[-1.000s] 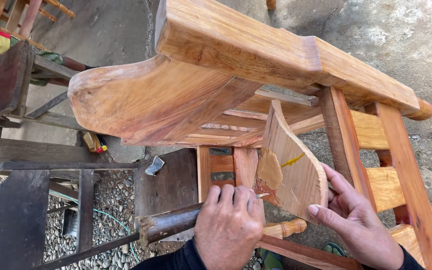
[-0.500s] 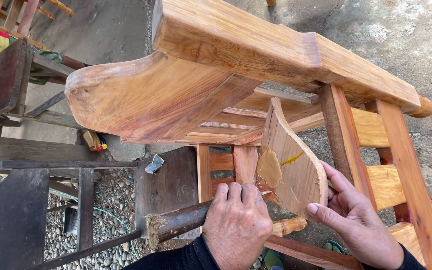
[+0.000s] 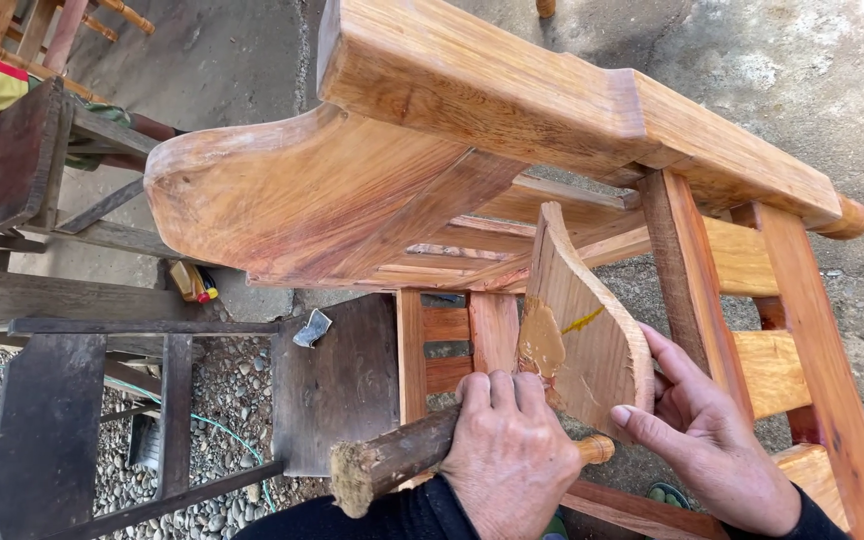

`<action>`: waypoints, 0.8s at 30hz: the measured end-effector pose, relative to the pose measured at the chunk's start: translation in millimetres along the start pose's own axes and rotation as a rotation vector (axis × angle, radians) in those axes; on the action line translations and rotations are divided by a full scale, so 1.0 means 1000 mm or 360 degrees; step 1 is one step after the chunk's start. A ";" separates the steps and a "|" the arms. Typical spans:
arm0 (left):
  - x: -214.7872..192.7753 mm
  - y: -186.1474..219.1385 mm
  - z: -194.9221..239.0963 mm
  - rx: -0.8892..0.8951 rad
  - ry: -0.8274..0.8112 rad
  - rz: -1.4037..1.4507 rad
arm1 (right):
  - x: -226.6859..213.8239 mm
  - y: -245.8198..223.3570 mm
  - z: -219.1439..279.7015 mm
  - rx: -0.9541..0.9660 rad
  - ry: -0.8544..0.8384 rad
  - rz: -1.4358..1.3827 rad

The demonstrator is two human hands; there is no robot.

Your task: The person uses a chisel to apply a filler substance from a small wooden board onto the joints and gaps of a wooden chair. They work on the backrest and legs, smoothing the filler into the wood grain.

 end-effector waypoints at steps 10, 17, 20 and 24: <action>-0.071 -0.028 0.039 -0.0001 0.0498 0.0371 | 0.005 -0.009 -0.002 -0.0060 0.0024 -0.0029; -0.011 -0.114 0.083 -0.0766 0.0285 0.2221 | -0.001 0.002 0.003 -0.0072 0.0000 -0.0035; 0.057 -0.151 0.108 -0.0784 0.0434 0.2998 | -0.003 0.002 0.009 -0.0114 -0.0045 -0.0201; 0.114 -0.168 0.123 -0.1213 0.0479 0.3871 | -0.021 0.010 0.022 0.0049 -0.0037 -0.0329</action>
Point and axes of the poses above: each hand's wrist, its own z-axis away from the middle knuckle, its own x-axis out of the palm, y = z × x, the point moved 8 cm from there along -z, towards the middle knuckle, and after that the axes turned 11 degrees about -x, right-handed, at the moved point
